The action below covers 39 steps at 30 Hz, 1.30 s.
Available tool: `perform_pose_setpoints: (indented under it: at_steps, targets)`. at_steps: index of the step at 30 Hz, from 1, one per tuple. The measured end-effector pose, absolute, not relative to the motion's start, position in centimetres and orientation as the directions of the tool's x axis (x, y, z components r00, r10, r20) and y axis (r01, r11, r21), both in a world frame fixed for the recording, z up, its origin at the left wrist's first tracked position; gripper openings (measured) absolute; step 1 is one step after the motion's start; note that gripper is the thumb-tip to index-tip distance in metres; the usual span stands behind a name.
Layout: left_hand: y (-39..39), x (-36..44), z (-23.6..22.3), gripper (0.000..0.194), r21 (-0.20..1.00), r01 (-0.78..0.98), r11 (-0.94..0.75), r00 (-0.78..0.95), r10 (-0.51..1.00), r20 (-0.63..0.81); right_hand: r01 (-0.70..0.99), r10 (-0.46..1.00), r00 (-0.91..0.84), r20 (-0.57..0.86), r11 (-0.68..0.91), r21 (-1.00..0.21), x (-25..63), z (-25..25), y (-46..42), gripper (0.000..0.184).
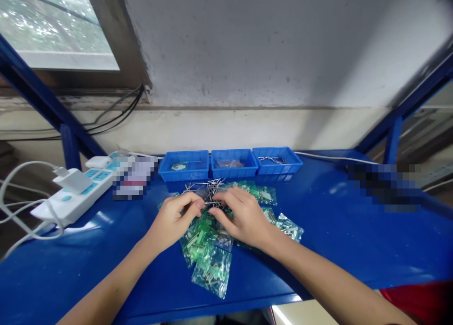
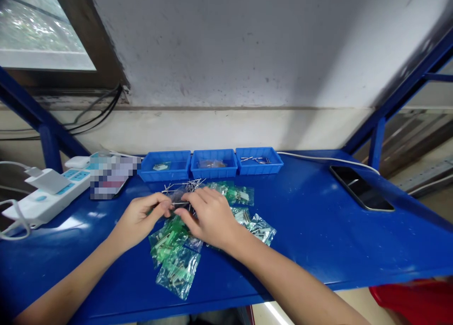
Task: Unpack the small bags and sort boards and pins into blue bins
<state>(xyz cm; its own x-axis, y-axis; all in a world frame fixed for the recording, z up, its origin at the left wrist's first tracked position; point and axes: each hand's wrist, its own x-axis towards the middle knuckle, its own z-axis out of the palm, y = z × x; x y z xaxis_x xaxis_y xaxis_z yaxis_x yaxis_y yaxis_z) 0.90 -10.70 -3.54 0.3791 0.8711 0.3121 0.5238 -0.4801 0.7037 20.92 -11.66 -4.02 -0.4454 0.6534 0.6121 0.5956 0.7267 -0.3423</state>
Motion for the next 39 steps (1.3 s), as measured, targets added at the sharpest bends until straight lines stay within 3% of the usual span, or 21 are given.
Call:
perform_pose_setpoints:
  at_steps: [5,8,10,13,16,18,22,26,31,39]
  targets:
    - [-11.0,1.0,-3.6,0.035,0.739,0.481,-0.472,0.423,0.863,0.276,0.605,0.588,-0.494,0.640,0.761,-0.233,21.5,-3.1,-11.5,0.021]
    - [-10.6,1.0,-3.5,0.033,0.711,0.530,-0.461,0.440,0.867,0.235,0.693,0.576,-0.374,0.727,0.694,-0.193,24.2,-1.5,-10.1,0.028]
    - [-9.8,1.1,-3.5,0.026,0.622,0.625,-0.472,0.434,0.872,0.226,0.843,0.615,-0.155,0.773,0.490,-0.221,27.2,-0.8,-8.5,0.034]
    - [-7.8,1.1,-3.5,0.026,0.391,0.726,-0.566,0.507,0.825,0.252,0.971,0.695,0.154,0.702,0.025,-0.237,31.9,-1.1,-6.4,0.038]
    - [-5.6,0.9,-3.7,0.026,0.213,0.723,-0.657,0.627,0.754,0.197,0.965,0.770,0.253,0.586,-0.159,-0.208,34.0,-2.3,-5.4,0.044]
    - [-4.7,0.9,-3.8,0.019,0.177,0.712,-0.679,0.663,0.734,0.148,0.969,0.802,0.213,0.557,-0.103,-0.223,33.3,-2.8,-5.6,0.042]
    - [-4.8,0.7,-3.9,0.012,0.174,0.724,-0.668,0.648,0.744,0.162,0.912,0.815,-0.077,0.574,0.290,-0.290,28.3,-3.1,-7.3,0.035]
    - [-6.6,1.0,-3.9,0.011,0.309,0.698,-0.646,0.602,0.763,0.235,0.767,0.781,-0.353,0.515,0.557,-0.320,23.7,-3.6,-9.6,0.031]
    - [-8.1,2.2,-3.2,0.012,0.399,0.626,-0.670,0.567,0.742,0.358,0.664,0.718,-0.477,0.507,0.672,-0.328,22.2,-4.3,-10.6,0.024]
    - [-8.4,2.1,-3.1,0.014,0.543,0.530,-0.651,0.507,0.757,0.413,0.629,0.696,-0.427,0.577,0.687,-0.363,22.4,-3.9,-10.3,0.024]
